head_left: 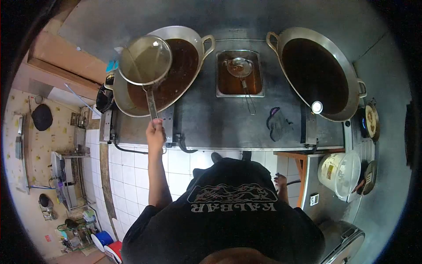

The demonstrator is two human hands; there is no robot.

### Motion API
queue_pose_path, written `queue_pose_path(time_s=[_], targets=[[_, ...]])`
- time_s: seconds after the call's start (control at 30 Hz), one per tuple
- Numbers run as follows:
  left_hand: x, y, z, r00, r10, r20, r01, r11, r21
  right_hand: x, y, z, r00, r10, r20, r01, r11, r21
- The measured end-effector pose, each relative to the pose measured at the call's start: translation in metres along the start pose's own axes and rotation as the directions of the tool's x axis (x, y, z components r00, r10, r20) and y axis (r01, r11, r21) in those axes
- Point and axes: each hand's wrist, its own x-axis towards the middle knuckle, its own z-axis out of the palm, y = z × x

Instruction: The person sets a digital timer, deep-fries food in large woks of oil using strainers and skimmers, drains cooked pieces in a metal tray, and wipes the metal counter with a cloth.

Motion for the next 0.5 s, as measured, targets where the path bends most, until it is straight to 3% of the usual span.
queue_pose_path(time_s=[0.07, 0.1, 0.13, 0.2, 0.23, 0.27, 0.3, 0.33, 0.4, 0.5], targets=[[-0.004, 0.011, 0.010, 0.980, -0.198, 0.031, 0.200, 0.965, -0.166, 0.017, 0.008, -0.004, 0.981, -0.165, 0.104, 0.166, 0.986, -0.001], [-0.011, 0.025, 0.019, 0.967, -0.252, 0.024, 0.251, 0.937, -0.243, 0.022, 0.004, -0.007, 0.973, -0.085, 0.217, 0.068, 0.994, 0.082], [-0.013, 0.030, 0.020, 0.969, -0.246, 0.031, 0.246, 0.939, -0.240, 0.013, -0.005, 0.004, 0.972, -0.089, 0.216, 0.071, 0.993, 0.092], [-0.017, 0.037, 0.022, 0.953, -0.252, 0.167, 0.302, 0.824, -0.479, -0.018, -0.018, 0.027, 0.992, -0.126, -0.026, 0.122, 0.984, -0.128], [-0.020, 0.044, 0.025, 0.953, -0.228, 0.202, 0.303, 0.777, -0.553, -0.002, -0.009, 0.021, 0.991, -0.129, -0.026, 0.125, 0.985, -0.120], [-0.019, 0.045, 0.023, 0.953, -0.222, 0.204, 0.299, 0.778, -0.552, 0.013, -0.002, 0.013, 0.993, -0.079, 0.087, 0.084, 0.995, -0.052], [-0.019, 0.046, 0.021, 0.939, -0.186, 0.289, 0.335, 0.685, -0.647, 0.026, 0.008, 0.007, 0.978, -0.036, 0.204, 0.035, 0.999, 0.009], [-0.019, 0.048, 0.019, 0.921, -0.138, 0.365, 0.374, 0.577, -0.725, 0.025, 0.010, 0.009, 0.977, -0.041, 0.208, 0.040, 0.999, 0.009], [-0.020, 0.048, 0.023, 0.915, -0.097, 0.391, 0.373, 0.567, -0.734, 0.020, 0.015, 0.012, 0.988, -0.037, 0.151, 0.036, 0.999, 0.012], [-0.015, 0.044, 0.029, 0.923, -0.204, 0.327, 0.377, 0.650, -0.660, 0.013, 0.014, 0.020, 0.991, -0.068, 0.112, 0.074, 0.996, -0.045]])
